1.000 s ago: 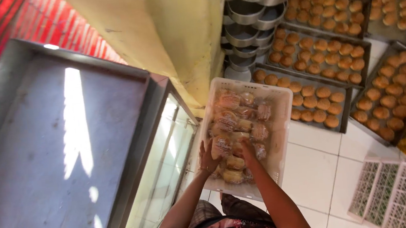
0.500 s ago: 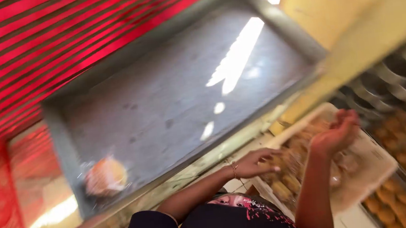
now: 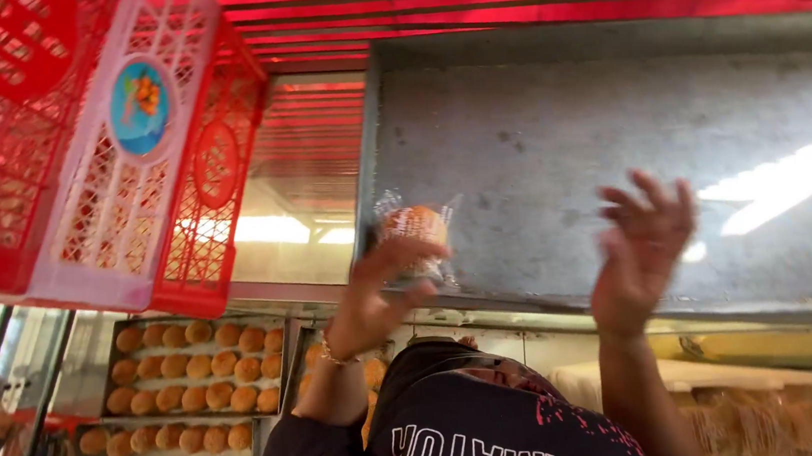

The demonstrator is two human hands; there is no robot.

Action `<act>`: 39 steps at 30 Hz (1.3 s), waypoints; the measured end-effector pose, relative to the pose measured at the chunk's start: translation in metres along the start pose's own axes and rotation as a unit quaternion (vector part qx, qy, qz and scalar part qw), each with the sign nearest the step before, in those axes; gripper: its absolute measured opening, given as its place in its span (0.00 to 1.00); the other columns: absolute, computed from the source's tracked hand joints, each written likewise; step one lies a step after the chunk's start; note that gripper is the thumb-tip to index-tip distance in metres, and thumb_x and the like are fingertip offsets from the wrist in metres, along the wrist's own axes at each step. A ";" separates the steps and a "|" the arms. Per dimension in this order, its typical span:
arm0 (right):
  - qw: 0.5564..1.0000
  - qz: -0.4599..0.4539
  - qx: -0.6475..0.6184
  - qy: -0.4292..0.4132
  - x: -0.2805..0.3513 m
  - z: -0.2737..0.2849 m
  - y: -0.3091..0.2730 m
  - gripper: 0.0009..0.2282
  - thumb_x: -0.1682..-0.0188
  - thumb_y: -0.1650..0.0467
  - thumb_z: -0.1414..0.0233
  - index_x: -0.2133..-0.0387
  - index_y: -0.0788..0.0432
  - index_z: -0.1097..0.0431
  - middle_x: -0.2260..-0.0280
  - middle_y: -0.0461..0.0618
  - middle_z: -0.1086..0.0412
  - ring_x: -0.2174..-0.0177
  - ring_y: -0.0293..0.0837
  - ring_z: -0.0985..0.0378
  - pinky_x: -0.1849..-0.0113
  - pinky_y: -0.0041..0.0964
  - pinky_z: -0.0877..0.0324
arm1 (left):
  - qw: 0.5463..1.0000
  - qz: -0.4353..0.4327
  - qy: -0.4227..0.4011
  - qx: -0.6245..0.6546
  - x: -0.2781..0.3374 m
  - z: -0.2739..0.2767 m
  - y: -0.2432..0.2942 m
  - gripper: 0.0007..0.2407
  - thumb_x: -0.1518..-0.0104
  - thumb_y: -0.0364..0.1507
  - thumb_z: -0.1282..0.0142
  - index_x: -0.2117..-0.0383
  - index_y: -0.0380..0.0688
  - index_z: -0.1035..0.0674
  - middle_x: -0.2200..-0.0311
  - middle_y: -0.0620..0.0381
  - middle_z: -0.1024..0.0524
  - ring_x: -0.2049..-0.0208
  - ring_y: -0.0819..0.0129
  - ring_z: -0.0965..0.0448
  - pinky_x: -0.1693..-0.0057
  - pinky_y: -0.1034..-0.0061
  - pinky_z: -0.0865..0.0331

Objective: Transferring wrapped bread buns from a storage crate onto a metal display tray.

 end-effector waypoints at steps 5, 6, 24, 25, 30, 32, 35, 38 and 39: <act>0.877 -0.012 0.324 -0.355 0.007 -0.094 0.026 0.44 0.54 0.82 0.46 0.27 0.46 0.64 0.27 0.61 0.73 0.37 0.60 0.38 0.47 0.47 0.25 | 0.929 0.069 0.344 -0.116 0.018 0.044 -0.045 0.14 0.30 0.37 0.47 0.43 0.46 0.22 0.42 0.53 0.24 0.38 0.59 0.23 0.32 0.63 0.29; 0.876 -0.013 0.322 -0.358 0.008 -0.100 0.029 0.44 0.54 0.82 0.46 0.27 0.46 0.64 0.27 0.61 0.73 0.37 0.60 0.38 0.47 0.47 0.25 | 0.928 0.072 0.347 -0.116 0.021 0.045 -0.051 0.14 0.30 0.37 0.47 0.43 0.46 0.22 0.42 0.53 0.24 0.38 0.59 0.23 0.32 0.63 0.29; 0.803 -0.181 0.440 -0.359 -0.001 -0.075 0.023 0.04 0.55 0.78 0.43 0.68 0.63 0.26 0.66 0.52 0.24 0.68 0.49 0.16 0.65 0.41 0.24 | 0.847 0.211 0.181 -0.453 -0.010 0.019 -0.047 0.04 0.49 0.28 0.35 0.69 0.51 0.18 0.43 0.50 0.30 0.38 0.41 0.37 0.35 0.49 0.43; 0.830 -0.165 0.411 -0.339 -0.003 -0.068 0.015 0.04 0.55 0.78 0.41 0.68 0.64 0.27 0.66 0.52 0.24 0.67 0.47 0.17 0.64 0.38 0.24 | 0.870 0.167 0.224 -0.407 -0.015 0.014 -0.041 0.04 0.44 0.26 0.37 0.65 0.49 0.19 0.43 0.50 0.30 0.38 0.44 0.33 0.36 0.54 0.39; 0.896 -0.076 0.372 -0.230 0.002 -0.002 -0.023 0.06 0.53 0.81 0.41 0.67 0.67 0.30 0.65 0.53 0.26 0.65 0.42 0.19 0.61 0.34 0.24 | 0.938 0.029 0.271 -0.214 -0.052 -0.041 -0.026 0.05 0.35 0.22 0.41 0.56 0.44 0.23 0.46 0.52 0.27 0.43 0.58 0.23 0.41 0.70 0.27; 0.941 -0.065 0.307 -0.124 0.013 0.043 -0.038 0.05 0.50 0.84 0.44 0.64 0.68 0.30 0.64 0.53 0.26 0.64 0.39 0.22 0.59 0.33 0.24 | 0.965 0.026 0.262 0.002 -0.068 -0.075 -0.021 0.10 0.40 0.24 0.37 0.55 0.41 0.25 0.54 0.51 0.25 0.60 0.71 0.24 0.56 0.80 0.28; 0.945 -0.046 0.324 -0.018 0.030 0.110 -0.074 0.07 0.52 0.85 0.46 0.62 0.68 0.31 0.61 0.55 0.26 0.61 0.38 0.24 0.57 0.31 0.27 | 0.921 -0.066 0.180 0.339 -0.098 -0.136 0.002 0.19 0.42 0.25 0.29 0.51 0.43 0.30 0.56 0.59 0.29 0.53 0.73 0.24 0.47 0.78 0.27; 0.954 -0.011 0.280 0.105 0.065 0.171 -0.113 0.07 0.49 0.84 0.46 0.61 0.65 0.32 0.59 0.53 0.26 0.59 0.37 0.24 0.55 0.29 0.28 | 0.888 0.023 0.001 0.459 -0.104 -0.206 0.001 0.13 0.41 0.24 0.32 0.56 0.40 0.26 0.59 0.56 0.25 0.51 0.68 0.22 0.45 0.75 0.27; 0.947 -0.010 0.295 0.129 0.078 0.190 -0.124 0.07 0.49 0.84 0.46 0.61 0.65 0.32 0.59 0.53 0.26 0.59 0.37 0.24 0.55 0.29 0.28 | 0.882 0.031 -0.025 0.470 -0.106 -0.232 -0.005 0.13 0.41 0.24 0.32 0.56 0.40 0.26 0.59 0.56 0.25 0.51 0.68 0.22 0.45 0.75 0.27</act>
Point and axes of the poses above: each hand's wrist, its own x-axis away from the middle knuckle, its own z-axis out of the back of the hand, y = z × x, the point moved 2 cm from there along -x, towards the middle knuckle
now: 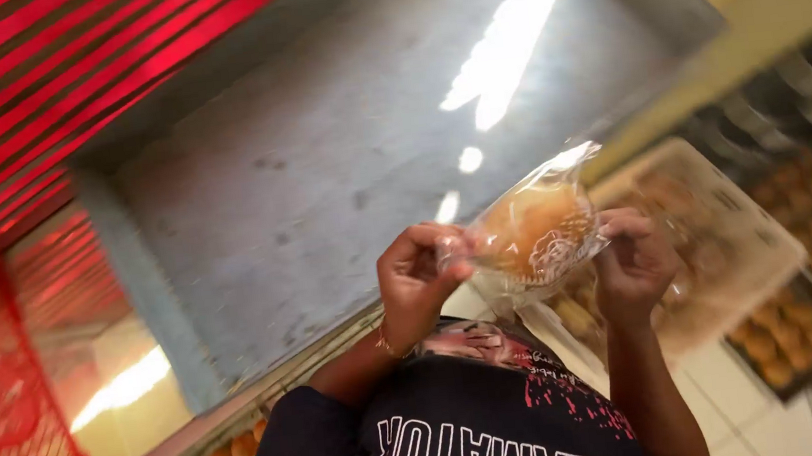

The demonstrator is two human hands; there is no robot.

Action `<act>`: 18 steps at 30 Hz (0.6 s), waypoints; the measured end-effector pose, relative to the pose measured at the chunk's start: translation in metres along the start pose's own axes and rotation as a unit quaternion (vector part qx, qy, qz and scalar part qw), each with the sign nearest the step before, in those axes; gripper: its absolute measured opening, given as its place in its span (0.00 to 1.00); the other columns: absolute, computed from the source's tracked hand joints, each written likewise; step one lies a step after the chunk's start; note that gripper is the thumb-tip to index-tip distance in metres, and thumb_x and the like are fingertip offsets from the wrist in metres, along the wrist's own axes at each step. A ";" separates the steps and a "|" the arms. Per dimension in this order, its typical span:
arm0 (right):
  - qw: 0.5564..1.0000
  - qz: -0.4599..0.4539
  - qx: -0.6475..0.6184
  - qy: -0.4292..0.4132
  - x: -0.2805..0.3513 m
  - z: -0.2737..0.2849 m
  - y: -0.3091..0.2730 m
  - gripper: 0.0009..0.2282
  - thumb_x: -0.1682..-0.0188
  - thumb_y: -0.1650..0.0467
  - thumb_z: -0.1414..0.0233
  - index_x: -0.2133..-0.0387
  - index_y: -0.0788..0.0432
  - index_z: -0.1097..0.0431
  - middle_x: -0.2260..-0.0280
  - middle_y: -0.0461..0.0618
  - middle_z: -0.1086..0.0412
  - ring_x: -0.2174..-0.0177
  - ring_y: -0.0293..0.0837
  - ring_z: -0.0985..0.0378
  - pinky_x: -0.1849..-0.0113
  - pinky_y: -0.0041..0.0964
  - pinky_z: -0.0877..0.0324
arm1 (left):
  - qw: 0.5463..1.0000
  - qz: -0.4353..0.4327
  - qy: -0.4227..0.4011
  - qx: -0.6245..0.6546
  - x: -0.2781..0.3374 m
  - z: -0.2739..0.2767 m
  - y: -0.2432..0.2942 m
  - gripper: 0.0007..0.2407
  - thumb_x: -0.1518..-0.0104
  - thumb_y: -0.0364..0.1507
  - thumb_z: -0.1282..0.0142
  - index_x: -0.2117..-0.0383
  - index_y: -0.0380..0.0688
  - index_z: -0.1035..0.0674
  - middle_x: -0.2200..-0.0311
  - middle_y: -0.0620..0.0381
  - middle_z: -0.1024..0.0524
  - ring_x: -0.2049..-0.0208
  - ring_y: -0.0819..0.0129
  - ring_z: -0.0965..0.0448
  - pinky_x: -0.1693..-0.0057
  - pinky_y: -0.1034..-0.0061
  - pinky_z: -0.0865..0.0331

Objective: Transferring wrapped bread buns from a storage crate onto a metal display tray.

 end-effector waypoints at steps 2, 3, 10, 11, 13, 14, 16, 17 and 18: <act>0.997 -0.026 -0.012 0.075 0.010 0.050 0.012 0.08 0.47 0.84 0.44 0.61 0.64 0.33 0.58 0.51 0.27 0.60 0.37 0.26 0.56 0.26 0.29 | 0.996 0.078 -0.020 0.030 -0.010 -0.017 -0.058 0.06 0.36 0.24 0.37 0.60 0.36 0.22 0.58 0.52 0.21 0.52 0.69 0.22 0.46 0.74 0.27; 0.995 -0.025 0.003 0.098 0.020 0.070 0.015 0.08 0.47 0.84 0.44 0.61 0.64 0.33 0.58 0.51 0.27 0.60 0.37 0.26 0.56 0.26 0.29 | 0.994 0.094 -0.040 0.041 -0.016 -0.029 -0.081 0.06 0.36 0.24 0.37 0.60 0.36 0.22 0.58 0.52 0.21 0.52 0.69 0.22 0.46 0.74 0.27; 0.976 -0.107 0.123 0.141 0.100 0.183 0.026 0.06 0.50 0.83 0.43 0.62 0.65 0.29 0.61 0.51 0.28 0.60 0.38 0.25 0.56 0.30 0.29 | 0.928 0.349 -0.014 0.129 -0.036 -0.102 -0.246 0.08 0.31 0.32 0.47 0.60 0.41 0.22 0.63 0.61 0.22 0.62 0.76 0.23 0.54 0.75 0.27; 0.972 -0.131 0.151 0.122 0.111 0.195 0.031 0.06 0.51 0.83 0.43 0.63 0.66 0.27 0.63 0.51 0.27 0.61 0.39 0.24 0.57 0.31 0.28 | 0.909 0.404 0.007 0.105 -0.035 -0.106 -0.276 0.08 0.30 0.34 0.49 0.59 0.44 0.22 0.65 0.63 0.23 0.64 0.78 0.25 0.58 0.78 0.30; 0.971 -0.158 0.144 0.107 0.133 0.217 0.052 0.05 0.50 0.82 0.41 0.63 0.66 0.28 0.62 0.52 0.27 0.58 0.41 0.24 0.53 0.34 0.29 | 0.900 0.428 -0.025 0.074 -0.026 -0.115 -0.324 0.09 0.29 0.36 0.49 0.59 0.45 0.22 0.67 0.64 0.25 0.67 0.79 0.27 0.61 0.80 0.32; 0.971 -0.183 0.129 0.080 0.144 0.228 0.063 0.05 0.49 0.80 0.39 0.63 0.66 0.28 0.61 0.53 0.27 0.55 0.44 0.25 0.50 0.38 0.31 | 0.895 0.442 -0.047 0.040 -0.022 -0.120 -0.348 0.10 0.27 0.38 0.49 0.60 0.46 0.23 0.69 0.65 0.27 0.69 0.79 0.29 0.63 0.81 0.35; 0.974 -0.177 0.018 0.138 0.142 0.241 0.071 0.12 0.49 0.75 0.38 0.55 0.61 0.32 0.56 0.50 0.30 0.51 0.45 0.26 0.48 0.41 0.30 | 0.890 0.445 -0.092 0.033 -0.024 -0.135 -0.376 0.10 0.30 0.38 0.50 0.61 0.48 0.22 0.69 0.65 0.25 0.69 0.78 0.26 0.62 0.80 0.31; 0.963 -0.170 -0.102 0.180 0.143 0.246 0.076 0.19 0.48 0.70 0.37 0.46 0.56 0.37 0.52 0.48 0.33 0.48 0.46 0.26 0.46 0.44 0.30 | 0.887 0.445 -0.121 0.022 -0.021 -0.139 -0.388 0.10 0.34 0.38 0.51 0.62 0.49 0.21 0.70 0.66 0.24 0.68 0.77 0.23 0.61 0.78 0.26; 0.962 -0.170 -0.099 0.188 0.134 0.248 0.078 0.19 0.48 0.70 0.37 0.46 0.56 0.37 0.52 0.48 0.33 0.48 0.46 0.26 0.46 0.44 0.30 | 0.884 0.449 -0.127 0.023 -0.016 -0.139 -0.407 0.10 0.34 0.38 0.51 0.62 0.49 0.21 0.70 0.66 0.24 0.68 0.77 0.23 0.61 0.78 0.26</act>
Point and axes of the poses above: each hand's wrist, its own x-axis away from the middle knuckle, its own z-axis out of the back of the hand, y = z × x, the point moved 2 cm from there along -x, towards the middle knuckle
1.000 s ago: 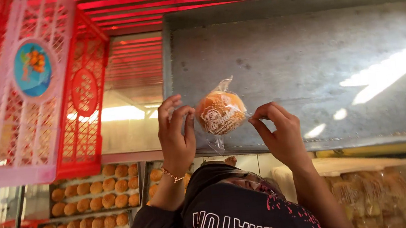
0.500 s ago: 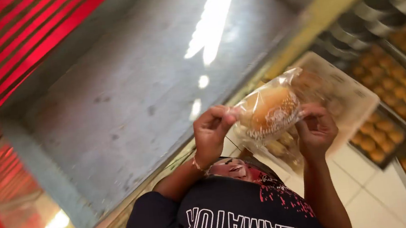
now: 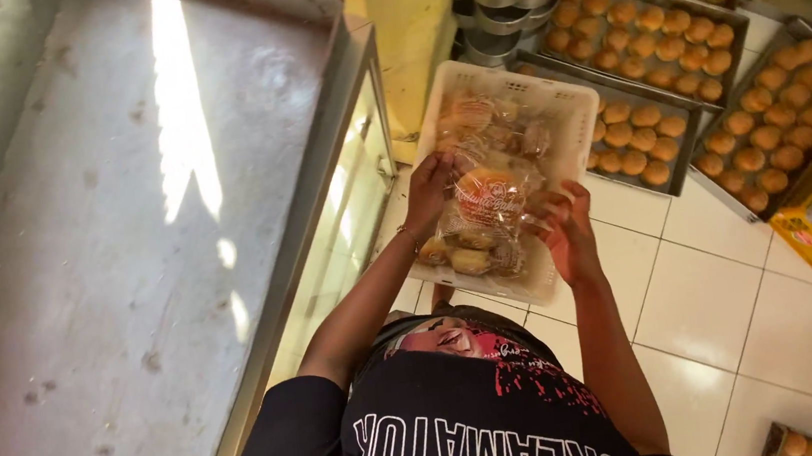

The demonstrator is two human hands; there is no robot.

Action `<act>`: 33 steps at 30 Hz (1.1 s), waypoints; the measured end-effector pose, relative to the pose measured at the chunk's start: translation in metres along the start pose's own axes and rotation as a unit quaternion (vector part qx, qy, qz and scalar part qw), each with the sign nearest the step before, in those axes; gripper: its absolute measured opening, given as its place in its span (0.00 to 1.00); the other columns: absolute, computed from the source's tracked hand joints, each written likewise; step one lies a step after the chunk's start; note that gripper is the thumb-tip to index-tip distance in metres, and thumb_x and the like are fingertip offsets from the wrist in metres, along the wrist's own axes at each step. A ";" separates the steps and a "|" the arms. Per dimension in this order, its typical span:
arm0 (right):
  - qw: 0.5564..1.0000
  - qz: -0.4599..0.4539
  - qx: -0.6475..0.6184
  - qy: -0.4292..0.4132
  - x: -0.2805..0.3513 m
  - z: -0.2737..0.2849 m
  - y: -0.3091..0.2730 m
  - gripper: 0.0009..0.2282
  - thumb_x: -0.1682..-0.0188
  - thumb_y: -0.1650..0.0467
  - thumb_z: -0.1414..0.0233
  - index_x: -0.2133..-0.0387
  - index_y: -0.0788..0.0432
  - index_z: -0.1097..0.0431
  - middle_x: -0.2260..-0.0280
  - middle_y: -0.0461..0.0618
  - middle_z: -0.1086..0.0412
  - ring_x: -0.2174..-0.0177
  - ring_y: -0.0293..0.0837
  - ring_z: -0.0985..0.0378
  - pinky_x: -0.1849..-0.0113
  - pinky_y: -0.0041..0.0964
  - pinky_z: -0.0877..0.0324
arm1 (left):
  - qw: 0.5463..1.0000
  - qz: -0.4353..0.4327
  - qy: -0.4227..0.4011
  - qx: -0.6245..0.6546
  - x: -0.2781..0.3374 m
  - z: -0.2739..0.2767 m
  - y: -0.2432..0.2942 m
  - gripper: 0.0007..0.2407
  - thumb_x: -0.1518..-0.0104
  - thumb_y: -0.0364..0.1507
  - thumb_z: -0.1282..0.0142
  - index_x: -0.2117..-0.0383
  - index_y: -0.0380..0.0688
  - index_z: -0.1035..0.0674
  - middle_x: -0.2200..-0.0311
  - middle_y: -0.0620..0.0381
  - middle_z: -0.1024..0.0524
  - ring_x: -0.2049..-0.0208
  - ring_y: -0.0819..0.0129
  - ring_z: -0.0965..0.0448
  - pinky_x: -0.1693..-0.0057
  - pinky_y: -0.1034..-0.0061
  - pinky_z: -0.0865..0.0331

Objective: Transferring wrapped bread buns from a storage crate onto a metal display tray.

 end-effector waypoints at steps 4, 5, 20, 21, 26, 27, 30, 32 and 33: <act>0.962 -0.202 -0.098 0.152 -0.032 0.017 0.054 0.24 0.52 0.58 0.46 0.42 0.34 0.44 0.53 0.45 0.32 0.60 0.44 0.27 0.60 0.46 0.26 | 0.993 0.017 -0.029 -0.113 -0.046 0.030 -0.075 0.12 0.31 0.40 0.49 0.62 0.45 0.22 0.68 0.64 0.24 0.66 0.78 0.26 0.59 0.77 0.30; 0.940 -0.274 -0.089 0.183 -0.036 0.026 0.079 0.20 0.51 0.57 0.49 0.44 0.30 0.42 0.57 0.43 0.31 0.64 0.44 0.28 0.64 0.46 0.27 | 0.988 0.008 -0.042 -0.147 -0.056 0.042 -0.097 0.14 0.30 0.40 0.48 0.62 0.42 0.22 0.69 0.62 0.26 0.65 0.75 0.26 0.58 0.76 0.30; 0.848 -0.461 -0.045 0.258 0.035 0.111 0.390 0.16 0.47 0.71 0.51 0.46 0.50 0.44 0.61 0.50 0.31 0.67 0.46 0.26 0.67 0.48 0.27 | 0.855 0.082 -0.065 -0.508 -0.005 0.169 -0.234 0.53 0.61 0.37 0.21 0.29 0.58 0.51 0.33 0.39 0.45 0.34 0.39 0.45 0.34 0.51 0.42; 0.844 -0.466 -0.048 0.260 0.038 0.117 0.403 0.16 0.47 0.71 0.51 0.46 0.50 0.44 0.61 0.50 0.31 0.67 0.46 0.26 0.67 0.48 0.27 | 0.854 0.088 -0.065 -0.508 -0.004 0.172 -0.243 0.53 0.61 0.37 0.21 0.29 0.58 0.51 0.33 0.39 0.45 0.34 0.39 0.45 0.34 0.51 0.42; 0.935 -0.143 0.185 0.267 -0.011 0.110 0.360 0.32 0.45 0.66 0.41 0.30 0.56 0.49 0.42 0.66 0.34 0.51 0.47 0.24 0.52 0.41 0.25 | 0.807 0.098 -0.002 -0.583 -0.001 0.162 -0.245 0.55 0.70 0.35 0.20 0.29 0.65 0.47 0.36 0.40 0.39 0.35 0.39 0.40 0.36 0.50 0.37; 0.934 -0.147 0.185 0.267 -0.026 0.100 0.341 0.32 0.45 0.66 0.41 0.30 0.56 0.49 0.42 0.66 0.34 0.51 0.47 0.24 0.52 0.41 0.25 | 0.807 0.102 -0.001 -0.582 0.000 0.161 -0.248 0.55 0.70 0.35 0.20 0.29 0.65 0.47 0.36 0.40 0.39 0.35 0.39 0.40 0.36 0.50 0.37; 0.910 -0.120 0.350 0.187 -0.069 0.080 0.300 0.38 0.52 0.65 0.36 0.31 0.55 0.52 0.32 0.65 0.55 0.52 0.49 0.25 0.52 0.43 0.24 | 0.831 0.057 -0.014 -0.552 0.002 0.158 -0.251 0.56 0.76 0.33 0.19 0.31 0.63 0.45 0.43 0.38 0.40 0.41 0.38 0.36 0.38 0.53 0.34; 0.816 -0.077 0.572 0.021 -0.086 0.077 0.301 0.40 0.63 0.64 0.27 0.36 0.57 0.39 0.43 0.78 0.45 0.47 0.71 0.34 0.53 0.58 0.31 | 0.821 0.005 -0.029 -0.571 0.008 0.158 -0.250 0.53 0.74 0.29 0.20 0.32 0.62 0.40 0.44 0.38 0.41 0.44 0.37 0.35 0.39 0.54 0.32; 0.816 -0.077 0.572 0.022 -0.092 0.079 0.299 0.40 0.63 0.64 0.27 0.36 0.57 0.39 0.43 0.78 0.45 0.47 0.71 0.34 0.53 0.58 0.31 | 0.821 0.006 -0.029 -0.571 0.010 0.162 -0.252 0.53 0.74 0.29 0.20 0.32 0.62 0.40 0.44 0.38 0.41 0.44 0.37 0.35 0.39 0.54 0.32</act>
Point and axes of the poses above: each hand's wrist, its own x-axis away from the middle knuckle, its own z-axis out of the back of the hand, y = z × x, the point moved 2 cm from there along -x, towards the middle knuckle
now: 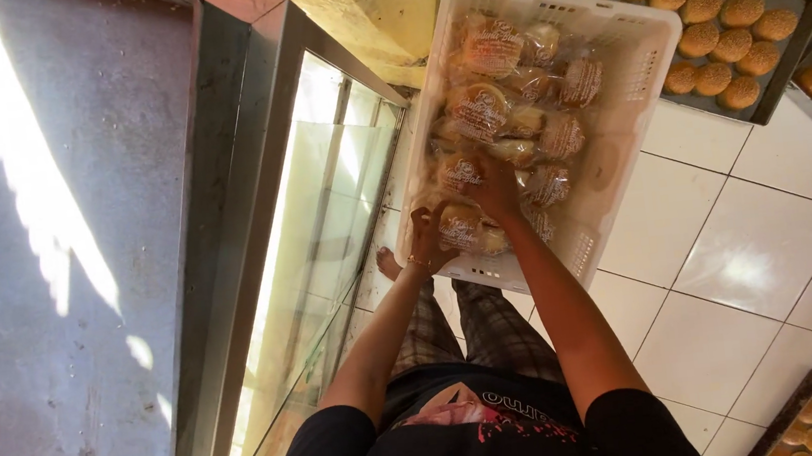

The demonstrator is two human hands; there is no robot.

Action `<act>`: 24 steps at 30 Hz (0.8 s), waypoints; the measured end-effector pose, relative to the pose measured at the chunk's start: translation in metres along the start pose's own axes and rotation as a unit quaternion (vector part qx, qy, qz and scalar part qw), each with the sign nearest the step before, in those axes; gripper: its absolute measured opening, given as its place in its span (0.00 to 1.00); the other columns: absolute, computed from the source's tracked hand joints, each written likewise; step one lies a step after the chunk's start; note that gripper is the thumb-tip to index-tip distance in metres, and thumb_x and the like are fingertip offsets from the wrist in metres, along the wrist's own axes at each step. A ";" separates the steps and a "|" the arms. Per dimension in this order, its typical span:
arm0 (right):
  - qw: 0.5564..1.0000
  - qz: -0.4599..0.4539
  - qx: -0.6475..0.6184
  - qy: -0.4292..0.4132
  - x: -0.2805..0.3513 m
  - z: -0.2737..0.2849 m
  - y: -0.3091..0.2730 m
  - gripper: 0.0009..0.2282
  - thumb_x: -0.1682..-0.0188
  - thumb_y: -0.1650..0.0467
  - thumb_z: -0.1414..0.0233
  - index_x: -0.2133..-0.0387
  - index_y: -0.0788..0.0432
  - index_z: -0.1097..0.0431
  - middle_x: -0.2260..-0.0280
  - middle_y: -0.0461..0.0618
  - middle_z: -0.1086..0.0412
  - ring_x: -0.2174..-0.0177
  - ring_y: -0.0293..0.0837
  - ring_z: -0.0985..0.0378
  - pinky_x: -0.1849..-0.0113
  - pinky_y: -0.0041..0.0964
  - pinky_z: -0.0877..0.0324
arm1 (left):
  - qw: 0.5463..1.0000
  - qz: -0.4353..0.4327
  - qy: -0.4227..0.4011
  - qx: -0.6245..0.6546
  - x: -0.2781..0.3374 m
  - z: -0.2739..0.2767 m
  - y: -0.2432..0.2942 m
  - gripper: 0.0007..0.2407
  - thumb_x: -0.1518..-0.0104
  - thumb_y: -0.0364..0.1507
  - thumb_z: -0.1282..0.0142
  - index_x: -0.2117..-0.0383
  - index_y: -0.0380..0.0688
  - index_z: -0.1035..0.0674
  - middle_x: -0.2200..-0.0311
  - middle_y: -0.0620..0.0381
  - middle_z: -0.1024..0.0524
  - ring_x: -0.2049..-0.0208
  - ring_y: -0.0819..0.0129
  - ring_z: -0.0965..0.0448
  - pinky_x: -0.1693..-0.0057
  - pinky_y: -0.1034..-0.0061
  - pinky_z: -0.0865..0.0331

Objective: Transferring wrapped bread buns from a storage crate onto a metal display tray.

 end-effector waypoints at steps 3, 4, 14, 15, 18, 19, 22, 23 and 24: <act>0.970 -0.131 -0.139 -0.153 -0.010 -0.006 0.018 0.33 0.63 0.63 0.34 0.39 0.49 0.33 0.51 0.54 0.25 0.52 0.52 0.20 0.48 0.47 0.24 | 1.000 0.018 -0.001 0.003 0.010 0.000 -0.011 0.49 0.69 0.28 0.23 0.32 0.60 0.40 0.42 0.39 0.43 0.44 0.40 0.32 0.39 0.57 0.30; 0.962 -0.131 -0.148 -0.187 -0.010 -0.015 0.031 0.31 0.64 0.61 0.34 0.42 0.48 0.31 0.50 0.54 0.26 0.50 0.53 0.23 0.47 0.49 0.27 | 1.000 0.014 -0.005 -0.011 0.013 0.001 -0.014 0.49 0.68 0.29 0.24 0.32 0.60 0.40 0.40 0.40 0.43 0.43 0.41 0.32 0.38 0.58 0.30; 0.973 -0.147 0.176 -0.008 -0.092 0.036 -0.016 0.23 0.52 0.62 0.42 0.43 0.44 0.40 0.39 0.60 0.51 0.41 0.65 0.51 0.45 0.66 0.46 | 0.981 -0.037 -0.124 -0.144 0.034 0.036 0.018 0.43 0.51 0.38 0.28 0.29 0.61 0.46 0.28 0.37 0.68 0.31 0.37 0.49 0.33 0.55 0.44; 0.973 -0.149 0.175 0.009 -0.098 0.034 -0.016 0.23 0.52 0.62 0.42 0.43 0.44 0.40 0.39 0.60 0.51 0.41 0.65 0.51 0.45 0.66 0.46 | 0.980 -0.053 -0.122 -0.150 0.025 0.040 0.028 0.43 0.51 0.38 0.28 0.29 0.61 0.46 0.28 0.37 0.68 0.31 0.37 0.49 0.33 0.55 0.44; 0.967 -0.077 0.203 -0.136 -0.096 0.010 -0.018 0.31 0.52 0.59 0.44 0.35 0.32 0.49 0.32 0.58 0.67 0.35 0.69 0.69 0.42 0.74 0.57 | 0.971 0.012 -0.162 -0.175 0.025 0.042 0.041 0.41 0.49 0.40 0.31 0.29 0.66 0.46 0.27 0.42 0.69 0.30 0.43 0.47 0.32 0.56 0.45; 0.958 -0.053 0.211 -0.189 -0.096 0.002 -0.016 0.33 0.52 0.59 0.44 0.33 0.29 0.52 0.29 0.57 0.72 0.33 0.70 0.74 0.41 0.76 0.61 | 0.975 0.026 -0.156 -0.156 0.022 0.042 0.041 0.42 0.50 0.40 0.30 0.29 0.66 0.47 0.26 0.43 0.68 0.31 0.45 0.45 0.31 0.58 0.44; 0.941 -0.033 0.198 -0.272 -0.092 -0.004 -0.001 0.37 0.53 0.57 0.46 0.29 0.24 0.57 0.27 0.57 0.79 0.31 0.72 0.79 0.40 0.77 0.64 | 0.983 0.023 -0.140 -0.120 0.020 0.035 0.032 0.45 0.54 0.39 0.28 0.30 0.64 0.49 0.27 0.43 0.66 0.31 0.43 0.45 0.31 0.61 0.42; 0.936 -0.029 0.181 -0.301 -0.091 -0.004 0.005 0.38 0.53 0.56 0.46 0.28 0.23 0.58 0.27 0.58 0.80 0.32 0.73 0.79 0.39 0.75 0.63 | 0.987 0.007 -0.123 -0.102 0.019 0.033 0.029 0.48 0.56 0.39 0.26 0.30 0.62 0.51 0.28 0.42 0.64 0.31 0.41 0.48 0.31 0.61 0.42; 0.938 -0.030 0.178 -0.296 -0.088 0.004 0.003 0.38 0.53 0.56 0.46 0.28 0.23 0.58 0.27 0.58 0.80 0.32 0.73 0.79 0.39 0.75 0.63 | 0.987 0.003 -0.123 -0.106 0.016 0.031 0.019 0.48 0.56 0.39 0.26 0.30 0.62 0.51 0.28 0.42 0.64 0.31 0.41 0.48 0.31 0.61 0.42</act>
Point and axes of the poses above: each hand's wrist, its own x-axis away from the middle knuckle, its own z-axis out of the back of the hand, y = z × x, the point moved 2 cm from there along -x, towards the middle knuckle
